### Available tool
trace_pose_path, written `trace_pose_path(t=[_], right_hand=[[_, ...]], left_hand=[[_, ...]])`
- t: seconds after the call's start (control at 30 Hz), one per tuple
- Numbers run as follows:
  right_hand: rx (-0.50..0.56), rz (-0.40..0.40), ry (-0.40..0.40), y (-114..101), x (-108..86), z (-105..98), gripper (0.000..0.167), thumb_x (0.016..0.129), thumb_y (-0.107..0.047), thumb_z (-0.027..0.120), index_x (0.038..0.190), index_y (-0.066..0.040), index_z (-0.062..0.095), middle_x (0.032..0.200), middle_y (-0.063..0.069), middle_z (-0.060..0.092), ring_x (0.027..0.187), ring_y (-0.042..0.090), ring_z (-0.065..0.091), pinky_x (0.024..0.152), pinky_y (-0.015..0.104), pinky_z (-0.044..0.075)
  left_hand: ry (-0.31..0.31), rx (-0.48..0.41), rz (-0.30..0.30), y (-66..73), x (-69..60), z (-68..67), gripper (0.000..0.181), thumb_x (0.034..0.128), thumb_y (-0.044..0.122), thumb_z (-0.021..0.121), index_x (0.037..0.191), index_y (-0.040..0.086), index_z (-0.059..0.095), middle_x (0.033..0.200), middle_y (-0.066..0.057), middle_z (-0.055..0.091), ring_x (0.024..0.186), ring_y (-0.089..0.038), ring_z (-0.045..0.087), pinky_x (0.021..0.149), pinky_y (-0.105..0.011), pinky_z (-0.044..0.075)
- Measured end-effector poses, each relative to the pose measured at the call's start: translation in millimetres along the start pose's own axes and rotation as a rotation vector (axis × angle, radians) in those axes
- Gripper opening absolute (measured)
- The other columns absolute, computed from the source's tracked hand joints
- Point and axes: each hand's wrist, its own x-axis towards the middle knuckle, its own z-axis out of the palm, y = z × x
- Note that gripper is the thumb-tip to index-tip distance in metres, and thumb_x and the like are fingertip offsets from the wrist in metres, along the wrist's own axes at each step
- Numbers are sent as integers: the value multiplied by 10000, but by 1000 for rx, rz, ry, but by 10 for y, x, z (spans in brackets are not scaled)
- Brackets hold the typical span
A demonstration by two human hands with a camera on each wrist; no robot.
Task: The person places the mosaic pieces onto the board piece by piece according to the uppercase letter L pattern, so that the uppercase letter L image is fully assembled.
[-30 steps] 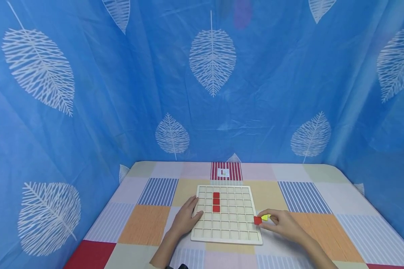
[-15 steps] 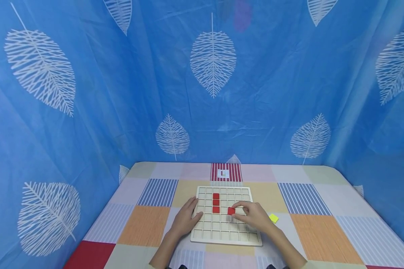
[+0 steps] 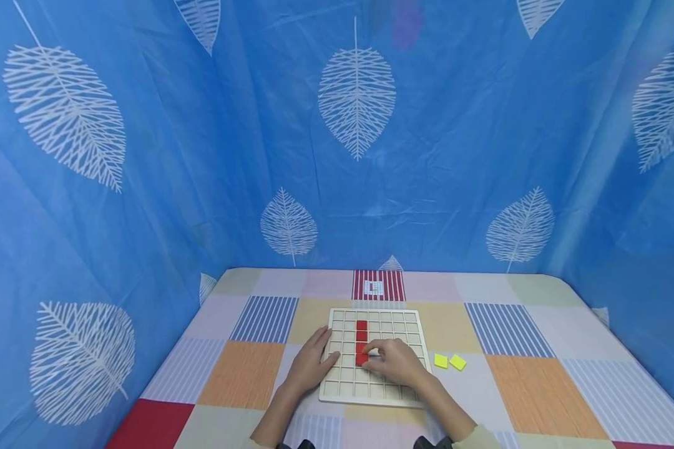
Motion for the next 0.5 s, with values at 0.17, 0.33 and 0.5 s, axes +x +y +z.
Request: trace_pose_path(t=[0.17,0.33,0.5], right_hand=[[-16,-1,-10,7,3,13,251,766,-350,736,950,-183,714,464,-146,269,433,11,205,390,189,176],[-38,-17,-1,26,14,38,257,765,-358,738,961,-194,713,456,-152,250,422,5,183,398,190,176],[-31,-20,-4,25,3,37,277,756,-382,739,967,-205,709,452,-159,256,425,4,187,401,188,182]], left_hand=[[2,3,-1,5,8,-7,569,902,324,570,1348,-5,440,1405,-166,390,1288,-333,362,1022,-467,343],[3,7,3,5,9,-8,567,902,323,570,1346,-6,442,1402,-169,394,1285,-334,367,1020,-466,345],[-4,-1,1,4,4,-2,573,905,333,563,1350,-6,437,1406,-167,387,1287,-332,364,1026,-462,338]])
